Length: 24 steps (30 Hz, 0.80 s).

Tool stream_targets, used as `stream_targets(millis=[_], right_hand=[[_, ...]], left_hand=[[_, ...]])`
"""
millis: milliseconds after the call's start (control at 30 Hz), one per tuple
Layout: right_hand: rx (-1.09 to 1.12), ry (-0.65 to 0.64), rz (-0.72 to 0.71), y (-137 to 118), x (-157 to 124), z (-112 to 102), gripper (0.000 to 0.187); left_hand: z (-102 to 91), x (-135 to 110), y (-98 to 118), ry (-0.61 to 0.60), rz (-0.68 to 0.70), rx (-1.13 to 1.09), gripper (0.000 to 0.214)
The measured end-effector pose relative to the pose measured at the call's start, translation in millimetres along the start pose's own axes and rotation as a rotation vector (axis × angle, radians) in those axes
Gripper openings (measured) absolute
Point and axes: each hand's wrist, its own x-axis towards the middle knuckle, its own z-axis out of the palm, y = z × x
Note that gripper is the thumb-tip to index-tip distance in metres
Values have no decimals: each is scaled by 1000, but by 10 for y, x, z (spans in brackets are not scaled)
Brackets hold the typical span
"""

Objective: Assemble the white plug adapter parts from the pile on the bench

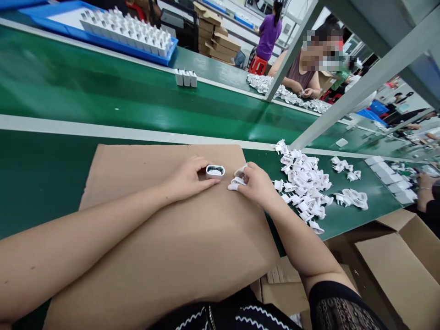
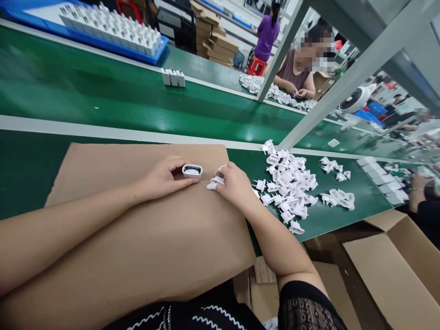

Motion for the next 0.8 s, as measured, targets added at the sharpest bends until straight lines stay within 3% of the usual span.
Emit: stream_targets(millis=[133,300,367,467,533,600,700,800], right_hand=[[350,202,-49,76,63,25,22],[756,93,-20,157,116,75,54],[731,68,-32,179,117,99,46],[433,92,-99,200,98,84,25],[205,95,-124,206,85,50,21],[116,83,-113,202,87,23,20],[264,165,-69,152,112,20,13],[482,283,-12,24,108,53,19]], left_hand=[[-6,3,-2,-12,36,-25,32],[-9,9,-3,-25,83,-30,35],[-10,7,-3,-26,71,-36,36],[-16,4,-6,-38,76,-24,29],[-20,5,-5,-41,80,-12,29],[-23,9,0,-42,64,-7,31],[-22,18,10,-51,13,-15,37],[-12,29,12,-60,-14,-20,40]])
